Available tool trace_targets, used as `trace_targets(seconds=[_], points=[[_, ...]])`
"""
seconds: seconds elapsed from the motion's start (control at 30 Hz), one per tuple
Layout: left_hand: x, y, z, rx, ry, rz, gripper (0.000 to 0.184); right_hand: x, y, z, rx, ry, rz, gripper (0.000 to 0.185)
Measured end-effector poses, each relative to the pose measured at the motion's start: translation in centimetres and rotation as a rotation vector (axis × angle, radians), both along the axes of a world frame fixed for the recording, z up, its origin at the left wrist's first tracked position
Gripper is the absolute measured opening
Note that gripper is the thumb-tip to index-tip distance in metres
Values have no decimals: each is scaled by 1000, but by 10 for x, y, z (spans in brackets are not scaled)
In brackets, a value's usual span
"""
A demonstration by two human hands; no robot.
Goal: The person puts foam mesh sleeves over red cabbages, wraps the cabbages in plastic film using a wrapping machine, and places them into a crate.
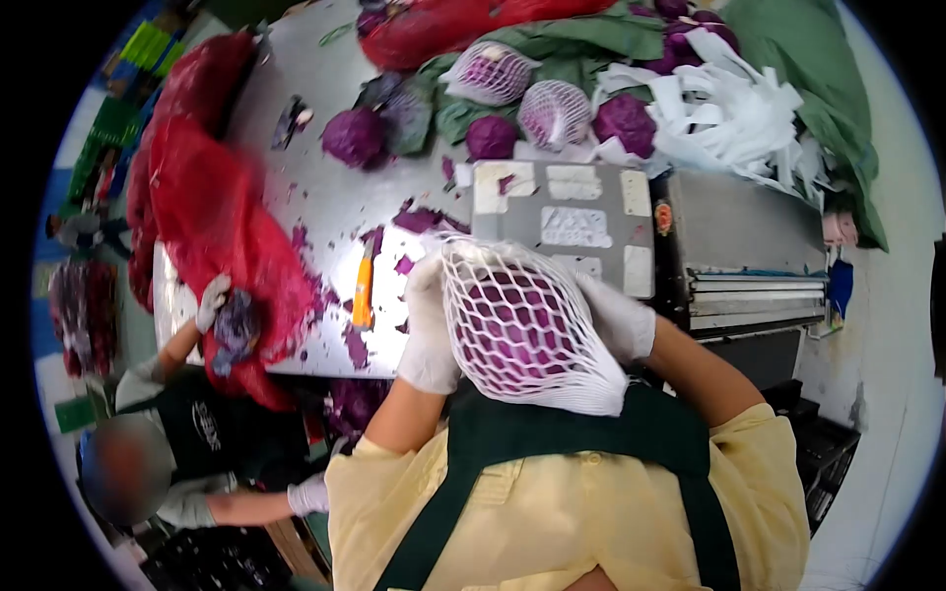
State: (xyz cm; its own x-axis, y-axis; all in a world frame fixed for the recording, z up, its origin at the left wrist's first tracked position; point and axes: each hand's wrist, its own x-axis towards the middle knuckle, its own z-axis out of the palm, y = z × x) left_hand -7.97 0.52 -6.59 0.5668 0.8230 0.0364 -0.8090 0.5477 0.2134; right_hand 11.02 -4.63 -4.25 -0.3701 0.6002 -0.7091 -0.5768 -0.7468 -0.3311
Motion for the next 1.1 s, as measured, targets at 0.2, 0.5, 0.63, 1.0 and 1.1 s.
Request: trace_targets(seconds=[0.2,0.5,0.63,1.0,1.1], points=[[39,11,21,49,466,613,61,41,40,-2,239,306,-233,47],[154,145,21,-148,384,-118,70,202,155,29,974,-1486,317,48],[220,269,3,12,425,-155,64,288,184,6,827,-2158,562,40],[335,400,-94,59,918,-166,81,327,196,0,1018,-1976,423,19],[335,374,-74,215,1235,217,86,300,191,26,1047,-1919,327,20]])
